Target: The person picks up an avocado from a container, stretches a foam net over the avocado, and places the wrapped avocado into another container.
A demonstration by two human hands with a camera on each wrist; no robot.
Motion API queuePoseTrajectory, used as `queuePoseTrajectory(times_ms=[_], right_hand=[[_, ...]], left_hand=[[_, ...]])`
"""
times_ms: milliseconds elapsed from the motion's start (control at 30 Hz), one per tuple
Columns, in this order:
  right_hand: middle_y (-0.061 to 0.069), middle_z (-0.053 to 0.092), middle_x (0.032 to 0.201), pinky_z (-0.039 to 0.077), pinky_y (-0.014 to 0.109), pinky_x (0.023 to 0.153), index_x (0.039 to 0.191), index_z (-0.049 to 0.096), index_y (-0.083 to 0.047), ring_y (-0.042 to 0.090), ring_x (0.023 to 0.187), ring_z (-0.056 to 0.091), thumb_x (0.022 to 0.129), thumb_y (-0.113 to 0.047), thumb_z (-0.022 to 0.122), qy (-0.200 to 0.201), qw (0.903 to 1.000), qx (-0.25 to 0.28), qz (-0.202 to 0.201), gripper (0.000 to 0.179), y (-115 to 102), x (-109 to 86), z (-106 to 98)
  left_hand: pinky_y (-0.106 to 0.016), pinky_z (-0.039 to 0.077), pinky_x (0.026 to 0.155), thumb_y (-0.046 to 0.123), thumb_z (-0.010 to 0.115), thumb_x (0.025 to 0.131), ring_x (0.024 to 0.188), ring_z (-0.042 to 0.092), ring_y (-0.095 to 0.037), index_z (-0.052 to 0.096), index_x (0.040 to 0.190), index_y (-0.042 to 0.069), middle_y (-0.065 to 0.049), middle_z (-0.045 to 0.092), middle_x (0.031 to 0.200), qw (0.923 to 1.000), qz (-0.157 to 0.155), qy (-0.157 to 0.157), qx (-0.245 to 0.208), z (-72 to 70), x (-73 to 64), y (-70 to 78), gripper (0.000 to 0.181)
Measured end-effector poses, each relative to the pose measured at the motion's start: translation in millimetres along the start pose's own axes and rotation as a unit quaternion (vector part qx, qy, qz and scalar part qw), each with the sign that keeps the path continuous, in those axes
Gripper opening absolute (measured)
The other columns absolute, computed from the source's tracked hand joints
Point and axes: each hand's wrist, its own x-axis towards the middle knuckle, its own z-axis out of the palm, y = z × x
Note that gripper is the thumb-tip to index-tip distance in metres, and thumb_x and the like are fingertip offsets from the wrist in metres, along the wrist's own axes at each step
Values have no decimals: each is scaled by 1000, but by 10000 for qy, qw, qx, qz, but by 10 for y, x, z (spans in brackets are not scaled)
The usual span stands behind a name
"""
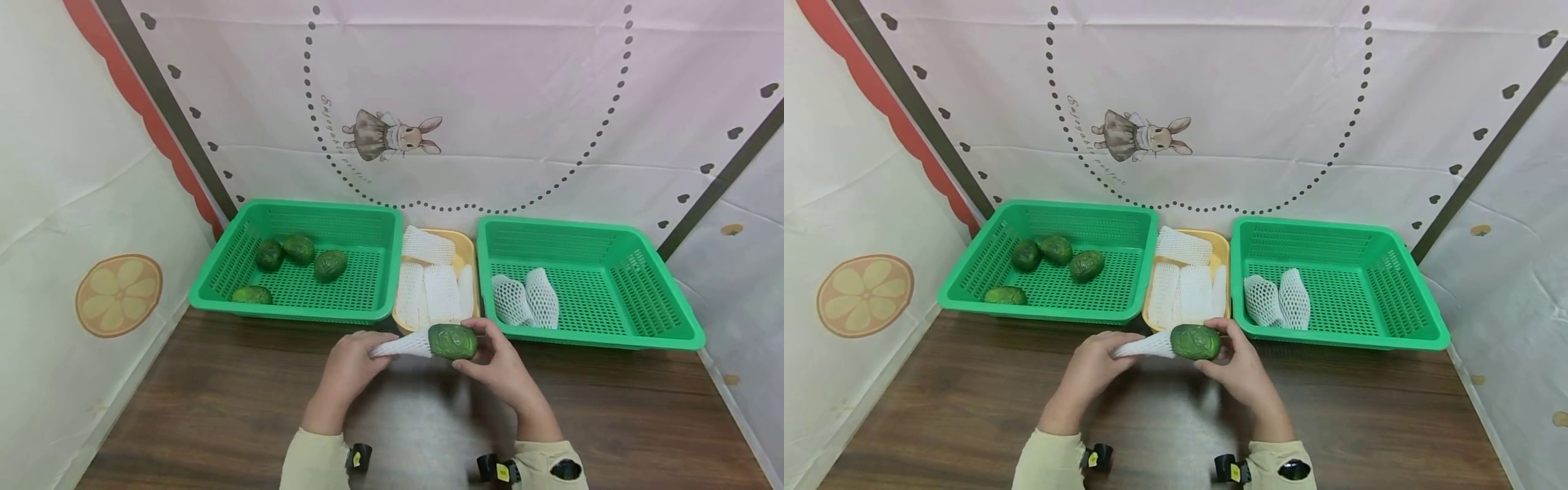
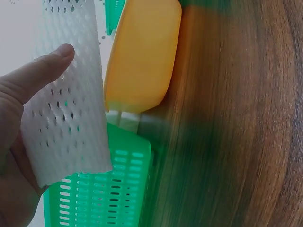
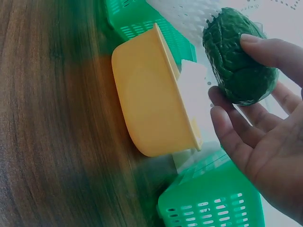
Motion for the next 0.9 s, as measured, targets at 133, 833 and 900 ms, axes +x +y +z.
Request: queuePoseTrajectory(times_ms=[133, 833, 900], right_hand=[[11, 50, 118, 46, 41, 82, 120, 49, -10, 27, 103, 51, 71, 3, 76, -60, 10000, -19, -54, 57, 1, -4, 17], [8, 49, 120, 45, 45, 86, 120, 58, -10, 26, 105, 51, 69, 5, 77, -166, 9993, 13, -348, 57, 28, 5, 104], [9, 48, 122, 45, 44, 87, 122, 57, -9, 25, 106, 50, 70, 2, 78, -210, 9988, 58, -443, 57, 31, 2, 95]], left_hand=[[-34, 49, 76, 17, 78, 74, 85, 62, -13, 73, 98, 19, 7, 69, 94, 9999, 96, -85, -68, 13, 7, 35, 25], [-38, 42, 86, 35, 79, 71, 101, 58, -17, 58, 125, 13, 0, 64, 114, 9941, 766, -645, 426, 112, 93, 276, 63], [-40, 41, 88, 35, 79, 71, 105, 57, -18, 56, 127, 13, -1, 62, 118, 9936, 766, -686, 464, 115, 93, 287, 64]])
